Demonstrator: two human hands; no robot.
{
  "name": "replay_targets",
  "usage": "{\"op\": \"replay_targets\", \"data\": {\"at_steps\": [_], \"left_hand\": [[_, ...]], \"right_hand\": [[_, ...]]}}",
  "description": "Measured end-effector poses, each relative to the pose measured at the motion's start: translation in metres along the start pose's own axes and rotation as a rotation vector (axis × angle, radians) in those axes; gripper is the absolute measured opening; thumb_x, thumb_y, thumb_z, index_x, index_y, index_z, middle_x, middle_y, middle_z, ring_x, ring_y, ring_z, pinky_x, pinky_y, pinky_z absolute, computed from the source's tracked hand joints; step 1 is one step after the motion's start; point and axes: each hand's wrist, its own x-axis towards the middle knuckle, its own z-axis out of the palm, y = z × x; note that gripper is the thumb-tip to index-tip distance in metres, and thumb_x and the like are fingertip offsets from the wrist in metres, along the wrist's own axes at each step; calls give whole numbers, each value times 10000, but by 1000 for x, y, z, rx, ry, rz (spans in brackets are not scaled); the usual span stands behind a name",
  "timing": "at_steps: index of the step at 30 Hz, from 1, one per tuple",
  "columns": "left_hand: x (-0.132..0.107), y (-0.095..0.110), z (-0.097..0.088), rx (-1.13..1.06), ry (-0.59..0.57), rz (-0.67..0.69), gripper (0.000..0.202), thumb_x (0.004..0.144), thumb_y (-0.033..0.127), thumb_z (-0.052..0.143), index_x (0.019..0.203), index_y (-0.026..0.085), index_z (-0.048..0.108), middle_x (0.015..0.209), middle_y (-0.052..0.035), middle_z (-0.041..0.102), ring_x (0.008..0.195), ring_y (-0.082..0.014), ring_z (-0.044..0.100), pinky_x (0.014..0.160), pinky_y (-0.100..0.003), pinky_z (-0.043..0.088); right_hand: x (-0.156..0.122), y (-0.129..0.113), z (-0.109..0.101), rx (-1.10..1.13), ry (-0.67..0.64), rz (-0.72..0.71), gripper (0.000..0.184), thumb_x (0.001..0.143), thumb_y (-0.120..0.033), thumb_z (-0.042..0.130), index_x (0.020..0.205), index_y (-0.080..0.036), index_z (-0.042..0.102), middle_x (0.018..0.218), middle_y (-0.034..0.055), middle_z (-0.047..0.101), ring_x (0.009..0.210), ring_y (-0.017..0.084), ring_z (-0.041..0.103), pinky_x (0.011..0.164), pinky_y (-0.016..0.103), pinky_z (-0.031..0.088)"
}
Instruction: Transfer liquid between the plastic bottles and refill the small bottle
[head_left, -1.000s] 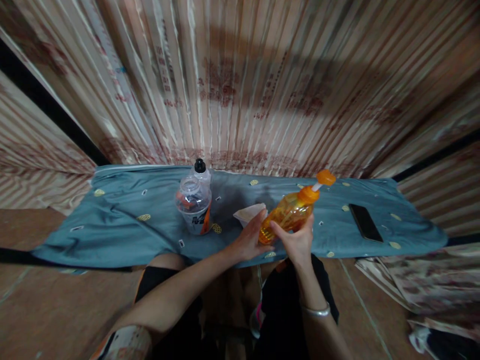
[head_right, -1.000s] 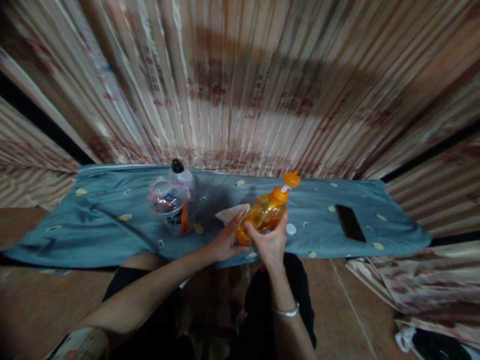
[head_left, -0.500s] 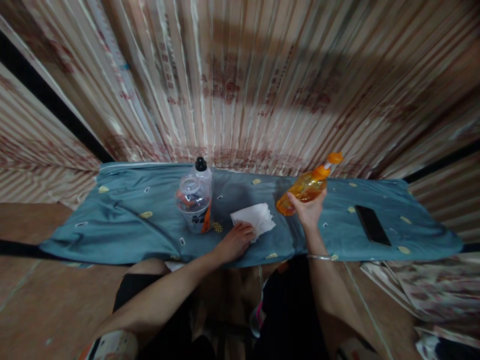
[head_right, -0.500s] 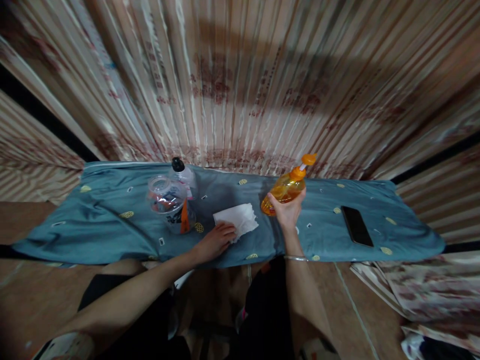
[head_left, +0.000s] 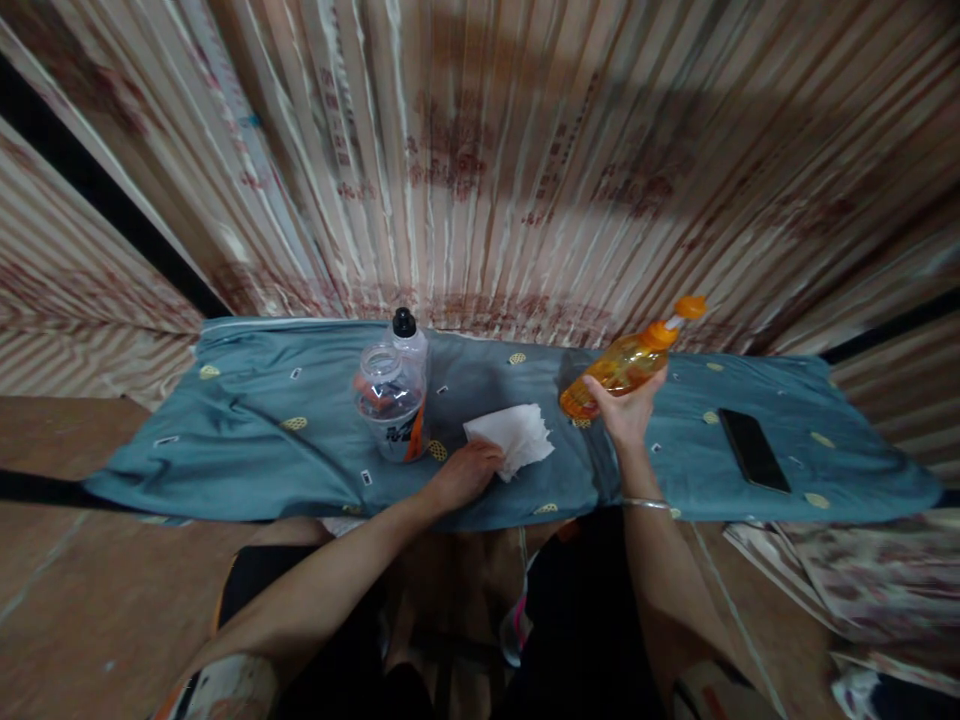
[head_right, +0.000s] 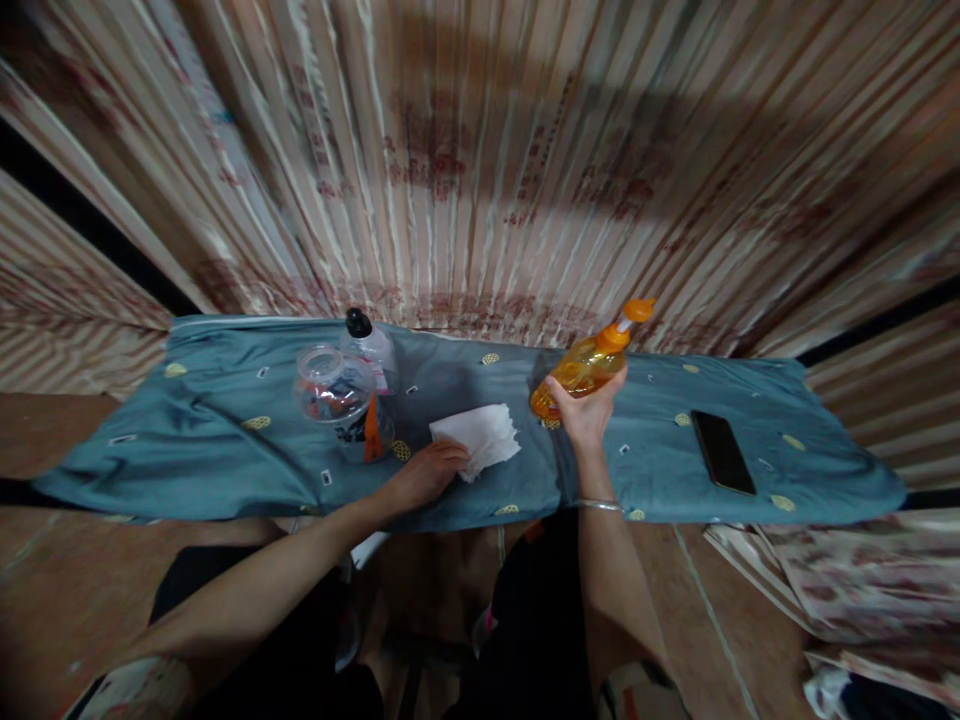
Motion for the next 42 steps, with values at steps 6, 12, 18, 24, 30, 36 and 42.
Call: {"op": "replay_targets", "data": {"at_steps": [6, 12, 18, 24, 30, 36, 42], "left_hand": [[-13, 0, -14, -53, 0, 30, 290, 983, 117, 511, 970, 217, 783, 1132, -97, 809, 1130, -254, 747, 1052, -403, 587], [-23, -2, -19, -67, 30, 33, 318, 947, 49, 514, 1036, 208, 774, 1269, -130, 780, 1305, -281, 685, 1165, -500, 534], [-32, -9, -10, -89, 79, -16, 559, 785, -67, 553, 1244, 189, 740, 1432, -173, 694, 1476, -339, 552, 1277, -642, 389], [-42, -16, -4, -217, 189, -124, 741, 748, -52, 541, 1438, 202, 628, 1626, -184, 535, 1564, -334, 455, 1308, -633, 334], [-40, -19, -2, -459, 341, -291, 895, 805, 102, 650, 1645, 168, 346, 1749, -235, 339, 1643, -372, 311, 1338, -648, 204], [-33, -12, -9, -764, 406, -415, 1046, 839, 274, 792, 1693, 247, 190, 1595, -237, 550, 1507, -369, 531, 1216, -636, 427], [-34, -14, -6, -894, 420, -485, 904, 870, 196, 710, 1661, 238, 274, 1181, -115, 755, 1147, -294, 759, 1088, -590, 561]], "right_hand": [[-6, 0, -7, 55, -32, -33, 1508, 621, -745, 832, 1676, -31, 25, 1661, 315, 381, 1555, 409, 429, 1282, 575, 350], [-73, 1, -17, -38, -41, -135, 1072, 911, -675, 632, 1698, -121, 161, 1683, 271, 376, 1585, 396, 384, 1270, 621, 352], [-118, -19, 23, -153, -492, -337, 592, 979, -356, 504, 1528, -134, 539, 1609, 240, 529, 1545, 365, 449, 1269, 627, 360], [-93, -37, 50, -236, -662, -193, 345, 794, -173, 606, 1111, -186, 741, 1331, 196, 730, 1359, 355, 631, 1147, 523, 499], [-108, -69, 20, -86, -735, -260, 163, 896, -281, 549, 971, -249, 691, 789, 27, 738, 691, 232, 688, 737, 324, 546], [-113, -105, -10, 140, -694, -257, 281, 955, -510, 574, 985, -260, 701, 800, 6, 724, 702, 214, 660, 690, 304, 537], [-100, -69, 14, 103, -617, -160, 422, 906, -621, 584, 1000, -230, 714, 881, 68, 770, 814, 260, 724, 787, 384, 603]]}}
